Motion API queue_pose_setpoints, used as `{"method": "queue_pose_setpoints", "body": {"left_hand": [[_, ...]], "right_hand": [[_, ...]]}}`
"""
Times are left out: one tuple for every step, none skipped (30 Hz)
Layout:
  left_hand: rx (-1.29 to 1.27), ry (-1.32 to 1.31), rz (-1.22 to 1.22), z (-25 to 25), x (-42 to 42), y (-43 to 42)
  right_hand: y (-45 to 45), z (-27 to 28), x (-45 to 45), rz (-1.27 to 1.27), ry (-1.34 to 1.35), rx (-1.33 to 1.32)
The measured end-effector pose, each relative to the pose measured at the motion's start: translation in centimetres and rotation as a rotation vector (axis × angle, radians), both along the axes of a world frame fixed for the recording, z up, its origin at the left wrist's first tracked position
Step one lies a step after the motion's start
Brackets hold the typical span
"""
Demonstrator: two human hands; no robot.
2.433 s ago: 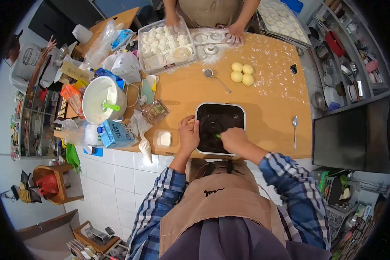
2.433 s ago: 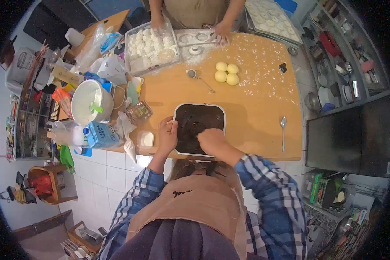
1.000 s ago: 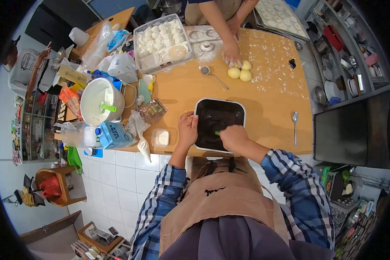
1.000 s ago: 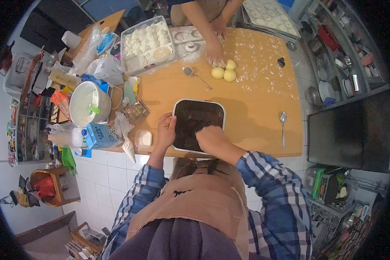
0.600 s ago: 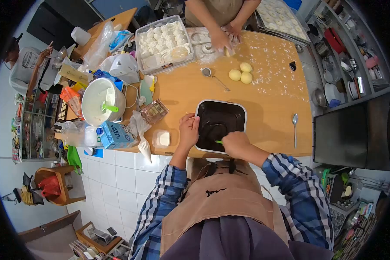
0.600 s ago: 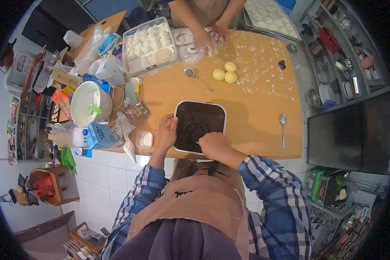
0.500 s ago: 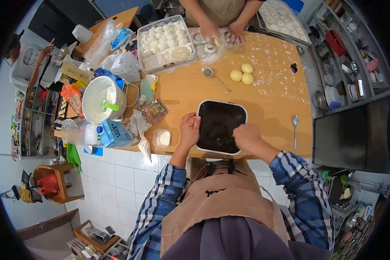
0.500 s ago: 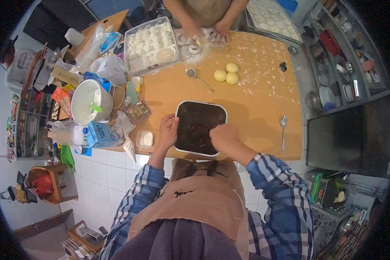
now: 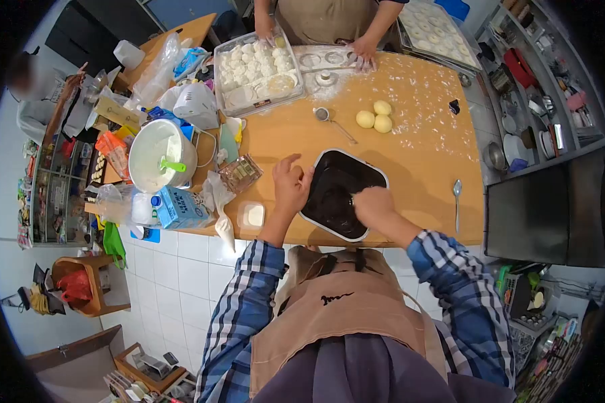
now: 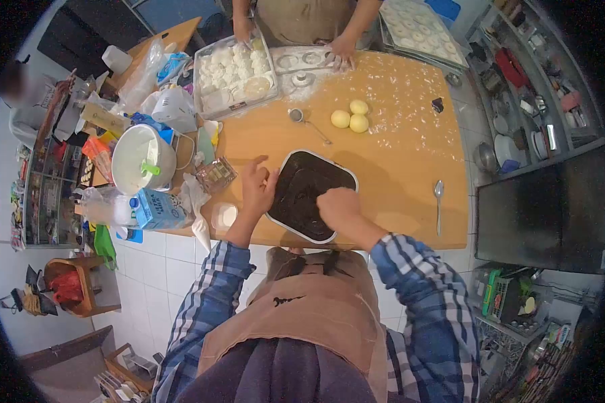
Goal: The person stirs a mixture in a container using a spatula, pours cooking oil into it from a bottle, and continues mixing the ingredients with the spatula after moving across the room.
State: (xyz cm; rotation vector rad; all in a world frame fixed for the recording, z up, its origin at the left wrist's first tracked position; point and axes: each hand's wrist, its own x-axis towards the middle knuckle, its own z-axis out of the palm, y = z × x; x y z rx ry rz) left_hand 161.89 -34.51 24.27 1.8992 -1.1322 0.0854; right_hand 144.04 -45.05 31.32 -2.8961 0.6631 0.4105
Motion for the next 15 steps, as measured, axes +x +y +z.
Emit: {"method": "queue_pose_setpoints", "body": {"left_hand": [[-0.059,-0.079,0.046,0.3,0.2,-0.1],[-0.116,-0.159,0.092,0.5,0.5,-0.1],[-0.139,-0.164,0.139,0.5,0.6,0.2],[-0.16,-0.167,0.184,0.5,0.6,0.5],[-0.184,-0.17,0.228,0.4,0.4,0.8],[-0.206,-0.085,0.278,0.9,-0.5,1.1],[-0.226,0.0,0.328,1.9,-2.0,1.6],[-0.247,0.084,0.375,2.3,-3.5,2.3],[-0.175,0.159,0.387,1.5,-4.9,3.4],[-0.101,0.234,0.397,0.4,-6.1,4.7],[-0.033,0.307,0.33,-0.3,-7.0,5.8],[0.038,0.381,0.267,-0.7,-7.8,6.8],[0.11,0.454,0.206,-1.0,-8.1,7.5],[0.12,0.514,0.186,-1.3,-7.8,7.6],[0.129,0.575,0.168,-1.3,-7.4,7.7]], "right_hand": [[0.6,0.1,0.0,0.027,0.009,0.009],[1.2,0.2,0.1,0.054,0.016,0.019],[1.5,0.5,0.1,0.082,0.023,0.031],[1.3,1.2,-0.4,0.108,0.026,0.044],[0.7,1.7,-0.8,0.082,0.037,0.025],[-0.1,2.0,-1.0,0.057,0.051,0.008],[-0.7,2.1,-1.1,0.032,0.066,-0.009],[-1.2,1.8,-0.9,-0.008,0.045,-0.017],[-1.1,1.4,-0.7,-0.013,0.042,0.015],[-0.8,0.9,-0.3,-0.019,0.037,0.046],[-0.4,0.4,0.0,-0.025,0.034,0.078],[0.6,-0.2,0.0,-0.01,-0.075,0.05],[1.1,-0.3,-0.6,0.038,-0.044,0.078],[1.4,-0.1,-1.1,0.088,-0.014,0.104],[1.5,0.4,-1.5,0.141,0.016,0.13]]}}
